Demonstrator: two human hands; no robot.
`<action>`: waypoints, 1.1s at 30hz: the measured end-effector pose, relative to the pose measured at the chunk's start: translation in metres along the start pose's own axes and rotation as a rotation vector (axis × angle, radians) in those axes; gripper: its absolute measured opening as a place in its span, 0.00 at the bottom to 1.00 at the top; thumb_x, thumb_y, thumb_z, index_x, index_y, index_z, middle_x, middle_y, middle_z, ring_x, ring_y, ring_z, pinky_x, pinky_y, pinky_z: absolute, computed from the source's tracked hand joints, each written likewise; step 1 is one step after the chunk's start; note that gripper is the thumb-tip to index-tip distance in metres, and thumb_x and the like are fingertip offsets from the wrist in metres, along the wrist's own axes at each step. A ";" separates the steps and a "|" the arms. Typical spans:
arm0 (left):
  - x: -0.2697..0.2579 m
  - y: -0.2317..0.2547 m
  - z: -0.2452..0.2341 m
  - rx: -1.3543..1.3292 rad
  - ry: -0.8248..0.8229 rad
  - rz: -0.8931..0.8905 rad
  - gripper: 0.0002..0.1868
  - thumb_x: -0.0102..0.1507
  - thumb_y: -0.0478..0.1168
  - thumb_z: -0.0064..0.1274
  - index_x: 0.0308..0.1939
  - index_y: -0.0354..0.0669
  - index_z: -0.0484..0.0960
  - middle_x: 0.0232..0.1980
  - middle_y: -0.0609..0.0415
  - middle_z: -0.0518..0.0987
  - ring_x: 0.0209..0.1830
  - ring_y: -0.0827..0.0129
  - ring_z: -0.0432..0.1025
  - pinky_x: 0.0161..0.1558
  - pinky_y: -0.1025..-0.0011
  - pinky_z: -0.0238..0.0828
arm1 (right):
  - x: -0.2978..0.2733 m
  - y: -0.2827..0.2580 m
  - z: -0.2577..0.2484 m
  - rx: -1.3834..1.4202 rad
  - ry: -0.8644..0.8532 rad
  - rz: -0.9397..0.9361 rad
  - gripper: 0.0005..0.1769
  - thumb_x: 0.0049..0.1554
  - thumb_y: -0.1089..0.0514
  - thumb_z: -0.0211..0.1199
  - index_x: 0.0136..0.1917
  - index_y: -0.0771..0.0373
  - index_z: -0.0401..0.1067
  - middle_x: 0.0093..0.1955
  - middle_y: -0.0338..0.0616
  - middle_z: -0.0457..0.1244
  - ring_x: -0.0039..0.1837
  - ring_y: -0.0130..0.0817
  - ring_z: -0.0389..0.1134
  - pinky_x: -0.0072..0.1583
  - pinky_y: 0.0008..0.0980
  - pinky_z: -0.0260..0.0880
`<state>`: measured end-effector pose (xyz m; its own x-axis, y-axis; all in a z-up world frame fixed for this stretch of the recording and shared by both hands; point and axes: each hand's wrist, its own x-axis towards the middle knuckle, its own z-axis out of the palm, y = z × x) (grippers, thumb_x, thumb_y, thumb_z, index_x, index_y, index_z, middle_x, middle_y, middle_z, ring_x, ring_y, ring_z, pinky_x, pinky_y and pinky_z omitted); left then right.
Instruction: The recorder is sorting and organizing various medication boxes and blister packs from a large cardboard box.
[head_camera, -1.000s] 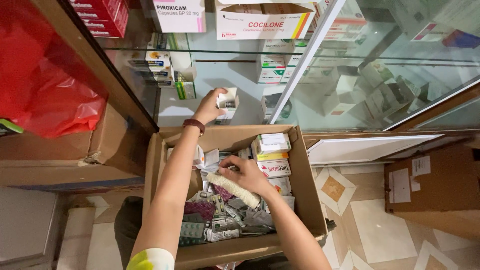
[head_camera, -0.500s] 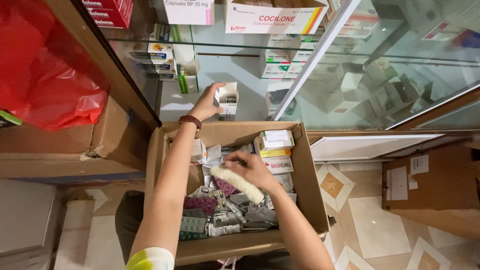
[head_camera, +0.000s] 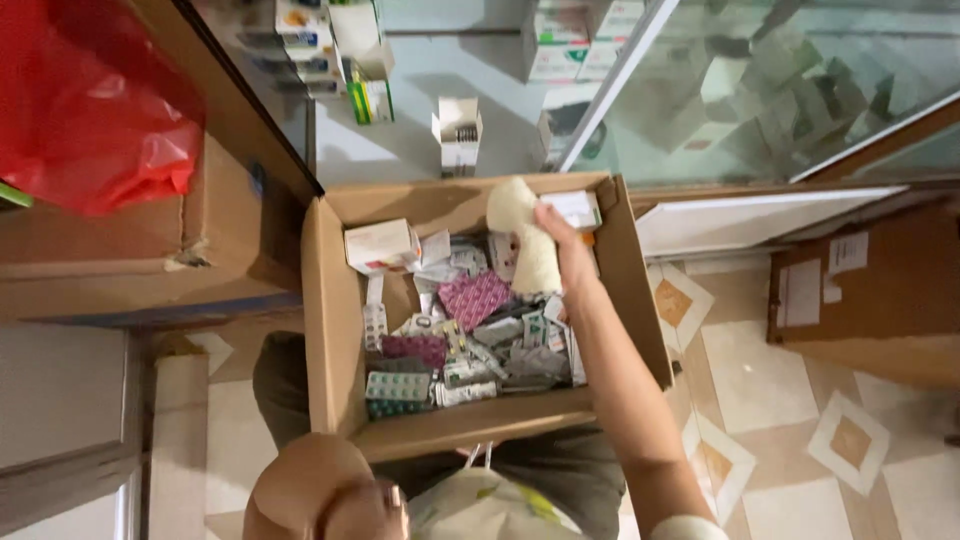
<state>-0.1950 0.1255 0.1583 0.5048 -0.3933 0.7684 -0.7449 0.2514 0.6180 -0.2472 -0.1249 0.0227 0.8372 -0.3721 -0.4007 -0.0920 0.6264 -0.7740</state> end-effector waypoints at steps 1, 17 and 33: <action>-0.008 0.001 -0.002 -0.012 -0.021 -0.012 0.03 0.69 0.32 0.55 0.46 0.37 0.78 0.49 0.49 0.79 0.50 0.62 0.76 0.54 0.67 0.78 | 0.002 0.004 -0.005 0.002 0.013 0.009 0.28 0.56 0.42 0.62 0.64 0.56 0.66 0.42 0.39 0.69 0.40 0.29 0.72 0.41 0.30 0.74; -0.163 -0.012 -0.038 -0.107 -0.355 -0.141 0.08 0.67 0.37 0.55 0.48 0.39 0.78 0.48 0.49 0.79 0.48 0.61 0.75 0.51 0.65 0.77 | 0.005 0.003 -0.018 0.140 -0.105 -0.127 0.21 0.61 0.54 0.64 0.62 0.62 0.63 0.49 0.48 0.64 0.42 0.34 0.67 0.42 0.32 0.69; -0.071 0.033 -0.028 -0.187 -0.629 -0.182 0.13 0.66 0.41 0.56 0.51 0.40 0.78 0.47 0.50 0.78 0.46 0.60 0.75 0.48 0.63 0.76 | 0.003 0.016 -0.001 -0.148 -0.110 -0.074 0.18 0.58 0.58 0.66 0.59 0.66 0.68 0.47 0.45 0.67 0.42 0.30 0.69 0.42 0.29 0.71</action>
<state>-0.2429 0.1861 0.1290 0.2235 -0.8689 0.4416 -0.5556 0.2587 0.7902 -0.2466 -0.1169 0.0086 0.8979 -0.3308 -0.2904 -0.0996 0.4900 -0.8660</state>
